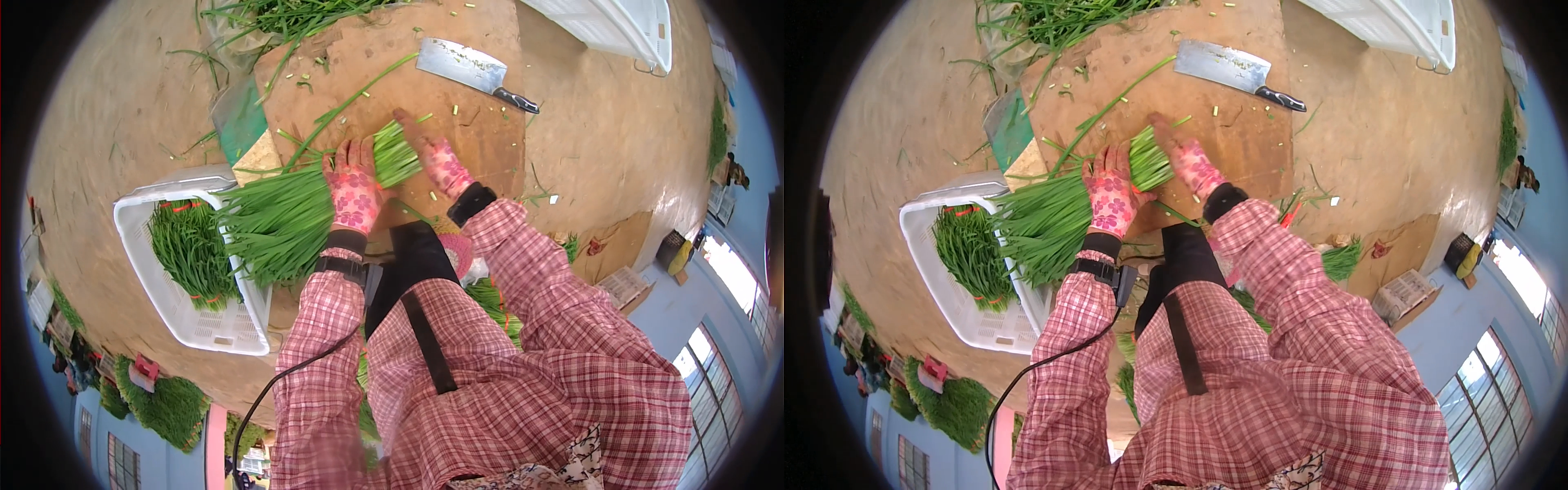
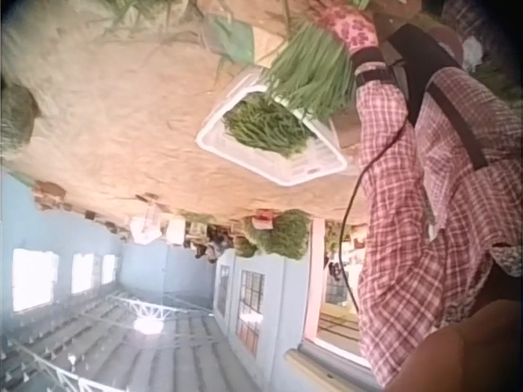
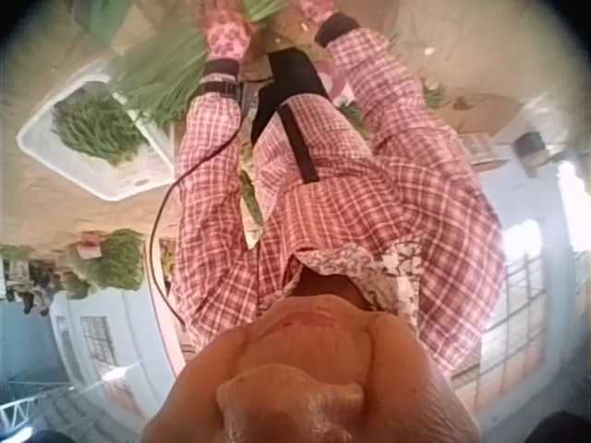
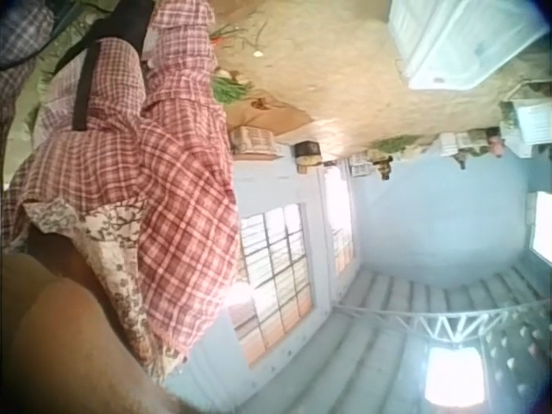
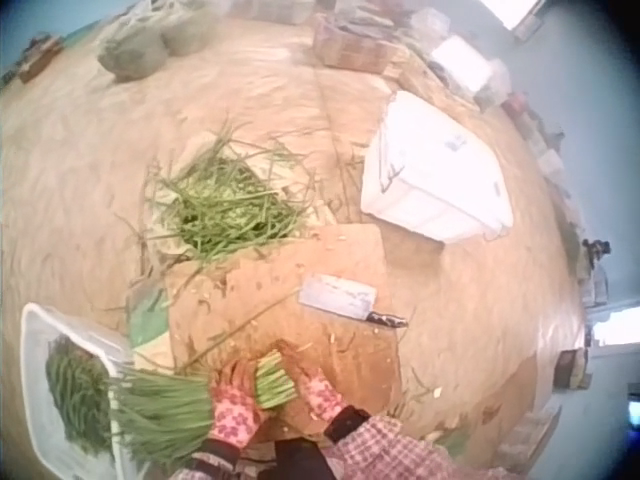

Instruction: The person sorts green leafy vegetables by hand and puts them into a white plastic basket.

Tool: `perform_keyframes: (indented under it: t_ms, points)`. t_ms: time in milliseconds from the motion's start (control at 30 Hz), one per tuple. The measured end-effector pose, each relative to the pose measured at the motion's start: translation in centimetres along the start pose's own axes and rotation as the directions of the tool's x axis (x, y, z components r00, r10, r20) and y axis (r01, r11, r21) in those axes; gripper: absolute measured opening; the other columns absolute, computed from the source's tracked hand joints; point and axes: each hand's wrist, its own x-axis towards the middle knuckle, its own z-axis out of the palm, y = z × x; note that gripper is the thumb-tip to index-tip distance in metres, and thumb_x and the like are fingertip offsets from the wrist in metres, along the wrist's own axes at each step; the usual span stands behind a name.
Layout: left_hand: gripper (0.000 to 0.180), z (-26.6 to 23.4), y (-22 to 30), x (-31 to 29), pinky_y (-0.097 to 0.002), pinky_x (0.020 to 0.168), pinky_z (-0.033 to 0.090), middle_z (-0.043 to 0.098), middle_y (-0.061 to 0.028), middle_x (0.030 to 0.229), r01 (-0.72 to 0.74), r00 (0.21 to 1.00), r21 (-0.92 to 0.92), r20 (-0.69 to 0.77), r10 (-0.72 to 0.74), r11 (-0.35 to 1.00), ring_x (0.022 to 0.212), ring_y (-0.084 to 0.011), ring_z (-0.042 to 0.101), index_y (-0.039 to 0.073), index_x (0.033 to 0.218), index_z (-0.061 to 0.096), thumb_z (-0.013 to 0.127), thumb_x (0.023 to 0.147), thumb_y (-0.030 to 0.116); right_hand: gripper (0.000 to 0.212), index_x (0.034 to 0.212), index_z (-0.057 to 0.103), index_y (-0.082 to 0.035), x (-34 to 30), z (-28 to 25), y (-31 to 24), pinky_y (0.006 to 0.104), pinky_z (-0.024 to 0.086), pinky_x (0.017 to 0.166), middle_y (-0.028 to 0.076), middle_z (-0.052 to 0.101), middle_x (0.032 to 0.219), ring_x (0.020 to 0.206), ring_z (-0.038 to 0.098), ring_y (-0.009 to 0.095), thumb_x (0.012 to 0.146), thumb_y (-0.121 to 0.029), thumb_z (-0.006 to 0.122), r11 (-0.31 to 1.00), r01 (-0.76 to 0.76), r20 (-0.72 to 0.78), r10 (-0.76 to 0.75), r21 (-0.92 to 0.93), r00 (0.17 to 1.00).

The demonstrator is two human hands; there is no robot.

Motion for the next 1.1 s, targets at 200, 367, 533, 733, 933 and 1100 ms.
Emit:
perform_keyframes:
  t_ms: [200,367,533,733,933,1100]
  points:
    - [0.118,-0.6,-0.7,-1.7,-0.056,0.112,0.017,0.026,-0.013,0.153,0.089,0.996,-0.011,-0.018,-0.089,0.996,0.141,-0.0344,0.023,0.011,0.148,0.028,0.082,0.053,0.055,0.041,0.134,0.051,-0.003,0.1,-1.0,-2.9,0.0321,0.038,0.104,0.016,0.056,0.133,0.124,0.052,0.023,0.099,-0.024,0.047,0.998,-0.001,-0.201,-0.013,-0.068,0.979]
    - [0.121,0.1,-1.8,-3.1,-0.0558,0.112,0.017,0.023,-0.0134,0.154,0.184,0.981,-0.049,-0.051,-0.186,0.982,0.141,-0.0354,0.021,0.011,0.148,0.026,0.085,0.05,0.051,0.039,0.126,0.057,-0.003,-0.1,-0.6,-4.0,0.0358,0.044,0.098,0.017,0.062,0.121,0.115,0.057,0.03,0.092,-0.022,0.06,0.979,0.037,-0.37,-0.11,-0.2,0.922]
    - [0.112,0.2,-2.4,-3.0,-0.0533,0.111,0.022,0.031,-0.0122,0.149,0.041,0.998,0.003,-0.056,-0.041,0.999,0.136,-0.0314,0.031,0.01,0.146,0.028,0.087,0.054,0.035,0.079,0.138,0.043,-0.01,-1.5,1.2,-6.5,0.0411,0.034,0.109,0.012,0.045,0.14,0.131,0.041,0.03,0.071,-0.032,0.078,0.353,0.304,0.193,-0.317,-0.885,0.929]
    - [0.093,-5.4,-6.8,0.6,-0.0362,0.076,0.053,0.065,-0.0203,0.08,-0.102,0.965,-0.459,0.172,0.2,0.883,0.079,-0.0297,0.066,0.005,0.14,0.044,0.083,0.057,0.021,0.077,0.136,0.046,-0.008,-0.7,-0.6,-9.1,0.0404,0.038,0.107,0.015,0.05,0.135,0.127,0.046,0.033,0.072,-0.037,0.078,0.243,0.508,0.474,-0.184,-0.827,0.861]
    - [0.103,-7.1,-9.8,3.4,-0.0329,0.1,0.041,0.058,-0.0198,0.127,0.107,0.854,-0.577,0.47,0.222,0.809,0.116,-0.0273,0.057,0.001,0.147,0.029,0.085,0.065,0.029,0.031,0.116,0.06,0.002,0.1,-2.8,-10.5,0.0282,0.051,0.085,0.015,0.068,0.107,0.097,0.066,0.021,0.089,-0.012,0.065,0.902,0.243,-0.214,-0.331,-0.356,0.919]
    - [0.111,-6.2,-4.8,1.1,-0.0474,0.113,0.026,0.032,-0.0126,0.152,-0.031,0.997,0.081,0.069,0.025,0.996,0.138,-0.0309,0.034,0.013,0.149,0.027,0.086,0.06,0.043,0.025,0.109,0.064,0.002,-5.5,-2.4,-3.5,0.0271,0.051,0.077,0.012,0.07,0.095,0.085,0.066,0.018,0.09,-0.014,0.063,0.99,-0.092,-0.223,0.066,-0.11,0.972]
